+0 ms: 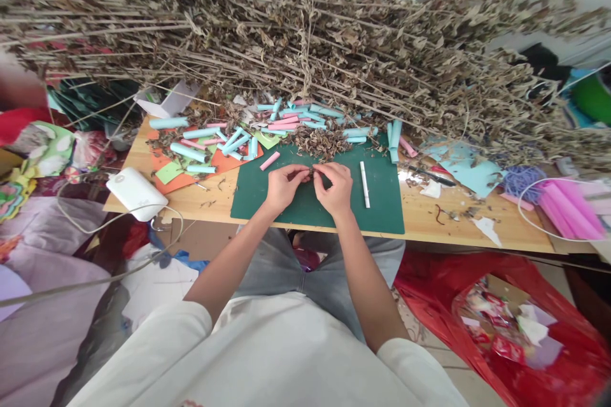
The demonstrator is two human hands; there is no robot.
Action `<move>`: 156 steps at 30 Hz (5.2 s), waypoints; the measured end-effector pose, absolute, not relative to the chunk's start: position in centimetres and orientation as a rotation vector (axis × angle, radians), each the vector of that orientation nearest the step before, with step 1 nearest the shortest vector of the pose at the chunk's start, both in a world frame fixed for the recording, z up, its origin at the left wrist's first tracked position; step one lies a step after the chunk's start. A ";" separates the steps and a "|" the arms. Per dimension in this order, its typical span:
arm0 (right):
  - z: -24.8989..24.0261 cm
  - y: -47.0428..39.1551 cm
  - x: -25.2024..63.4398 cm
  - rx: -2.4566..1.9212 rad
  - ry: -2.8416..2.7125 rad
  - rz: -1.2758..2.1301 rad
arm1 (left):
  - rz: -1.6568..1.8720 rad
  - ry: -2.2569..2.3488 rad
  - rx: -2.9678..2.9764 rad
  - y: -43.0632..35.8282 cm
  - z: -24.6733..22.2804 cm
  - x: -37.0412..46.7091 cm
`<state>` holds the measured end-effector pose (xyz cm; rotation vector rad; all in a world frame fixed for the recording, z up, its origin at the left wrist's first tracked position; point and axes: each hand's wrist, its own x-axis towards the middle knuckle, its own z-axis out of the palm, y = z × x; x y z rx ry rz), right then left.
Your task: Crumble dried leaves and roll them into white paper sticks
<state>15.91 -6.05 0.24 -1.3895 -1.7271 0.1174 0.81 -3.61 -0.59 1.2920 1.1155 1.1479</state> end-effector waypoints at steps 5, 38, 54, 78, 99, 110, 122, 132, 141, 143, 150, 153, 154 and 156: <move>-0.1 -5.9 15.9 -1.370 -1.741 0.131 | 1.122 1.096 1.268 -3.7 -0.5 0.9; 0.1 -6.0 16.0 -1.446 -1.718 0.145 | 1.123 1.101 1.328 -3.9 -0.3 0.8; -0.4 -5.9 16.0 -1.388 -1.754 0.150 | 1.132 1.065 1.214 -3.7 -0.4 0.9; 0.1 -5.9 16.1 -1.463 -1.656 0.144 | 1.110 1.187 1.782 -4.4 1.0 1.2; 0.1 -5.9 16.1 -1.427 -1.684 0.171 | 0.623 1.745 2.441 4.1 2.7 -1.6; 0.2 -5.9 16.0 -1.406 -1.667 0.197 | 1.044 1.660 2.133 5.1 3.4 -3.3; 0.4 -6.0 16.0 -1.424 -1.665 0.220 | 1.355 1.509 1.586 6.5 3.8 -4.4; 0.3 -5.9 16.0 -1.411 -1.640 0.238 | 1.220 1.178 0.905 3.7 4.8 -2.4; 0.9 -6.2 16.0 -1.348 -1.619 0.240 | 0.943 0.976 0.839 -2.3 4.0 -0.3; 1.0 -6.3 16.0 -1.336 -1.629 0.247 | 0.917 0.956 0.858 -2.7 3.5 0.0; 0.5 -6.1 16.2 -1.259 -1.655 0.271 | 0.931 0.934 0.975 -3.6 3.0 0.6; 0.4 -6.1 16.2 -1.271 -1.648 0.268 | 0.907 0.943 1.005 -3.8 2.9 0.6; 0.3 -6.1 16.2 -1.282 -1.645 0.265 | 0.904 0.948 1.007 -3.9 2.9 0.5; 0.3 -6.1 16.1 -1.306 -1.653 0.254 | 0.907 0.956 0.991 -4.0 2.8 0.5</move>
